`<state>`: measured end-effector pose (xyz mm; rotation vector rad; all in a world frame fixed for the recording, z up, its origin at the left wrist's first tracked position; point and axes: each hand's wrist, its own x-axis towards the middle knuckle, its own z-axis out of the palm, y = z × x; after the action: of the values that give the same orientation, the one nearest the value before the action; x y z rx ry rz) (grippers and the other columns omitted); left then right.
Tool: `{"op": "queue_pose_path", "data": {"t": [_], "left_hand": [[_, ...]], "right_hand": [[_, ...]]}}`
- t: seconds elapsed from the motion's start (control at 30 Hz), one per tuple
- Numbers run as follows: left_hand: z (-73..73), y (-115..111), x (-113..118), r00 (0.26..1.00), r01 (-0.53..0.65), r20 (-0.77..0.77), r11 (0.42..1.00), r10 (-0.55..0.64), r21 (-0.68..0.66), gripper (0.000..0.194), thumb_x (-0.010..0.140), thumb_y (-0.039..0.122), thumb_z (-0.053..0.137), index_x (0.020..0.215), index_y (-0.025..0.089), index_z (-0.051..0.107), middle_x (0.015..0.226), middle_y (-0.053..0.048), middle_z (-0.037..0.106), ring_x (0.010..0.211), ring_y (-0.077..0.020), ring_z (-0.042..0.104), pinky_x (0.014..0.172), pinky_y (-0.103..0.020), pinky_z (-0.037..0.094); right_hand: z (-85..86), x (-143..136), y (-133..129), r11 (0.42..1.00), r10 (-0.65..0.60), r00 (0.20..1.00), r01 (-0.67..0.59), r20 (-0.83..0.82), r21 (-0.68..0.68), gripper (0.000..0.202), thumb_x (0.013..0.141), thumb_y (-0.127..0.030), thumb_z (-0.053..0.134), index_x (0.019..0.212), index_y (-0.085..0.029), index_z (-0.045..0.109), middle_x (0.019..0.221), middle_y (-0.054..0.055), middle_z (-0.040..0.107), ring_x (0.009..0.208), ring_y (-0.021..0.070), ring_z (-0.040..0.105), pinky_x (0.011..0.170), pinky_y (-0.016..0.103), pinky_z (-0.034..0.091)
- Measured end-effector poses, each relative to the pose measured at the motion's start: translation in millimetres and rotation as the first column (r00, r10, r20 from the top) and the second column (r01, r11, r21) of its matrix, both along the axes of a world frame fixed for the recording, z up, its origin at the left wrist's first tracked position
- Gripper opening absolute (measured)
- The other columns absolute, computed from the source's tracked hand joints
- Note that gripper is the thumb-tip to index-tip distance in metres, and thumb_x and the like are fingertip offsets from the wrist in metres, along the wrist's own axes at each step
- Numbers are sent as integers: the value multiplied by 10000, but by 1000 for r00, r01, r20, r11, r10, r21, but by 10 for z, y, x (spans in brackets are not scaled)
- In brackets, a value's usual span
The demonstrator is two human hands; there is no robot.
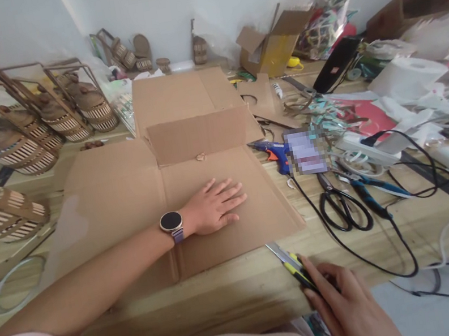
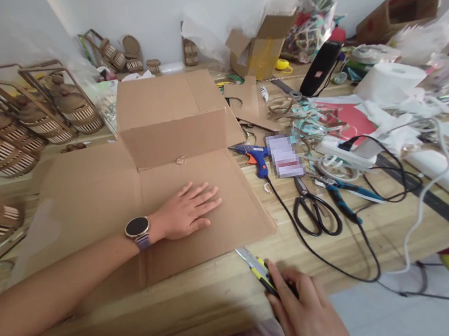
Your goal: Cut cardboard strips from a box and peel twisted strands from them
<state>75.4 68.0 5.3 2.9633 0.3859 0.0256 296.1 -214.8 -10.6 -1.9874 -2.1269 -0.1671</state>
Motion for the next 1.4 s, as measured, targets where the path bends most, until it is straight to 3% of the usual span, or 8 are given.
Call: {"op": "queue_pose_path", "data": {"t": [0.27, 0.37, 0.5, 0.73, 1.0, 1.4], "left_hand": [[-9, 9, 11, 1000, 0, -4, 1000, 0, 10, 632, 1041, 590, 192, 1569, 264, 314, 1660, -72, 254, 1549, -292, 175, 1232, -561, 131], [-30, 14, 15, 1000, -4, 9, 1000, 4, 17, 620, 1040, 591, 199, 1566, 283, 316, 1662, -62, 255, 1548, -288, 180, 1230, -561, 132], [-43, 18, 27, 1000, -4, 4, 1000, 4, 19, 609, 1046, 571, 209, 1567, 274, 315, 1663, -63, 249, 1550, -290, 174, 1230, -570, 126], [-21, 4, 37, 1000, -20, 7, 1000, 20, 14, 596, 1050, 548, 250, 1566, 260, 320, 1658, -67, 260, 1550, -289, 177, 1227, -586, 146], [20, -13, 53, 1000, -26, -7, 999, 27, 41, 587, 1050, 538, 275, 1566, 263, 319, 1655, -50, 269, 1546, -284, 194, 1228, -579, 161], [76, -39, 60, 998, -51, -35, 998, 52, 47, 563, 1052, 513, 271, 1569, 295, 312, 1661, -14, 262, 1548, -251, 196, 1234, -552, 163]], "right_hand": [[32, -260, 109, 984, 53, 996, -65, 79, 168, 672, 1031, -354, 379, 1630, -199, 116, 953, 106, 611, 772, 202, 645, 646, 312, 602], [-4, -280, 117, 986, 72, 992, -87, 108, 143, 705, 1013, -338, 432, 1627, -175, 127, 975, 112, 615, 795, 205, 641, 663, 310, 601], [-93, -296, 106, 980, 129, 984, -145, 123, 137, 709, 988, -309, 478, 1617, -152, 191, 964, 105, 612, 786, 193, 629, 677, 293, 594], [-127, -499, 270, 959, 202, 971, -223, 130, 175, 468, 962, -266, 496, 1407, -130, 544, 940, 111, 609, 806, 197, 602, 680, 301, 585], [-143, -683, 306, 963, 229, 970, -238, 84, 123, 472, 972, -186, 442, 1440, -199, 506, 952, 84, 611, 857, 189, 610, 720, 290, 569], [-151, -764, 441, 932, 318, 937, -337, 144, 130, 412, 987, -186, 412, 1376, -172, 548, 950, 75, 609, 841, 173, 622, 678, 262, 556]]}}
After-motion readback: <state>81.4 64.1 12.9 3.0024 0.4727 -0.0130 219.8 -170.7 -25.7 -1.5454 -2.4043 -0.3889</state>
